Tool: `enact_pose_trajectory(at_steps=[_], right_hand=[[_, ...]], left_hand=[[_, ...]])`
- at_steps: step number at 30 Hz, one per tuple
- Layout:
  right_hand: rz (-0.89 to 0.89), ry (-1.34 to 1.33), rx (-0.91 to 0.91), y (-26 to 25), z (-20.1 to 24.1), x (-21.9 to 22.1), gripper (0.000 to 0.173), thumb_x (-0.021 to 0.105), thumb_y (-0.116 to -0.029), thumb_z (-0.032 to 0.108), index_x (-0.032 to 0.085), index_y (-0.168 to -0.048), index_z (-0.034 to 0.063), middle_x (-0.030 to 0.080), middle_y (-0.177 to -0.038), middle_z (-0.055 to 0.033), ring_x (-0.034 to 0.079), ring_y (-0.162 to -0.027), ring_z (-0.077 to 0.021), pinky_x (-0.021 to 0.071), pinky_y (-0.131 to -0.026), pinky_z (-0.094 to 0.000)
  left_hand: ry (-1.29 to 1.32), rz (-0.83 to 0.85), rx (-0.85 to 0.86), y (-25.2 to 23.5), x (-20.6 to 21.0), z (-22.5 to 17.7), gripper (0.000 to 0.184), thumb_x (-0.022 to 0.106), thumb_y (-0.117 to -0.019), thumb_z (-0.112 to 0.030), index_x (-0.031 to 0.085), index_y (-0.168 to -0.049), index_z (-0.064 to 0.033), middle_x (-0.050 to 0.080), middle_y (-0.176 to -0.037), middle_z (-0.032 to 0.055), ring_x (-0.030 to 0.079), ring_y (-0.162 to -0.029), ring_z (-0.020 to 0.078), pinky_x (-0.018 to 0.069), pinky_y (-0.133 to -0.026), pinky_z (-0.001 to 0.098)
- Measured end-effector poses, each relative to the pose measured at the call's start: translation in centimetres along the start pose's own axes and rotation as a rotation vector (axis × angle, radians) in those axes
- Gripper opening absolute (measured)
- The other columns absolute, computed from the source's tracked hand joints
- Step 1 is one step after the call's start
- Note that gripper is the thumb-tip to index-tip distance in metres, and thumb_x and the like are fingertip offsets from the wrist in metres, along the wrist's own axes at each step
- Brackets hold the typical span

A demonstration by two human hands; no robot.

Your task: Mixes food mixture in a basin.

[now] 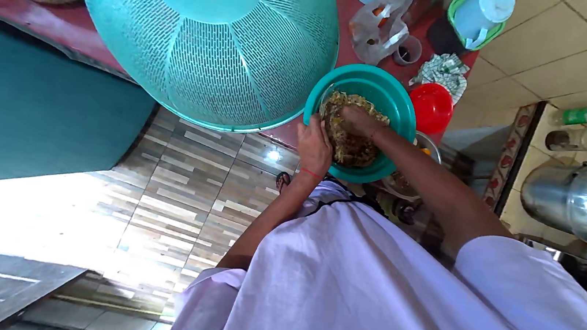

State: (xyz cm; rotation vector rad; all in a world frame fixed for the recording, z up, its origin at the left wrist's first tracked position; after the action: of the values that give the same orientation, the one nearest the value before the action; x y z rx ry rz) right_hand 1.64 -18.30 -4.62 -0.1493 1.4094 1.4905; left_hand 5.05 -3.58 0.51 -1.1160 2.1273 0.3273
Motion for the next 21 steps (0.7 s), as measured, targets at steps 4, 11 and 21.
enact_pose_trajectory(at_steps=[4,11,21], right_hand=[[0.110,0.045,-0.005,-1.3,0.4,-0.2,0.026,0.061,-0.0996,0.010,0.067,-0.115,-0.0103,0.065,-0.122,-0.0305,0.061,-0.121,-0.0457,0.0471,-0.103,-0.0603],[0.060,0.051,-0.045,-2.6,1.2,-0.2,0.027,0.062,-0.0965,0.007,0.067,-0.120,-0.0070,0.065,-0.125,-0.0285,0.060,-0.123,-0.0444,0.0473,-0.104,-0.0597],[-0.012,0.074,-0.054,-1.6,1.6,-0.4,0.026,0.057,-0.0999,0.005,0.064,-0.117,-0.0127,0.065,-0.121,-0.0315,0.062,-0.119,-0.0463,0.0484,-0.102,-0.0577]], left_hand=[[-0.002,-0.018,0.018,0.0,0.1,0.0,0.028,0.045,-0.1069,-0.011,0.062,-0.119,0.0093,0.068,-0.095,0.0258,0.065,-0.095,0.0445,0.0535,-0.084,0.0508],[-0.012,-0.033,0.034,0.0,0.1,-0.1,0.026,0.046,-0.1063,-0.010,0.062,-0.117,0.0088,0.068,-0.094,0.0246,0.065,-0.092,0.0425,0.0529,-0.082,0.0495],[-0.012,-0.001,0.034,0.0,0.1,-0.2,0.028,0.045,-0.1066,-0.009,0.062,-0.118,0.0091,0.068,-0.096,0.0254,0.064,-0.091,0.0432,0.0525,-0.082,0.0503]])
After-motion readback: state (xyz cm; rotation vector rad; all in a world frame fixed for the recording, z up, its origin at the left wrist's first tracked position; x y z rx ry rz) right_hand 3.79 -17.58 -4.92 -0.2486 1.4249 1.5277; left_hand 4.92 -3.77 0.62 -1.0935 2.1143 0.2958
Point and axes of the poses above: each hand's wrist, its own y-axis away from the middle knuckle, its own x-axis out of the palm, z = x × y, the point moved 6 cm from there along -y, towards the middle knuckle
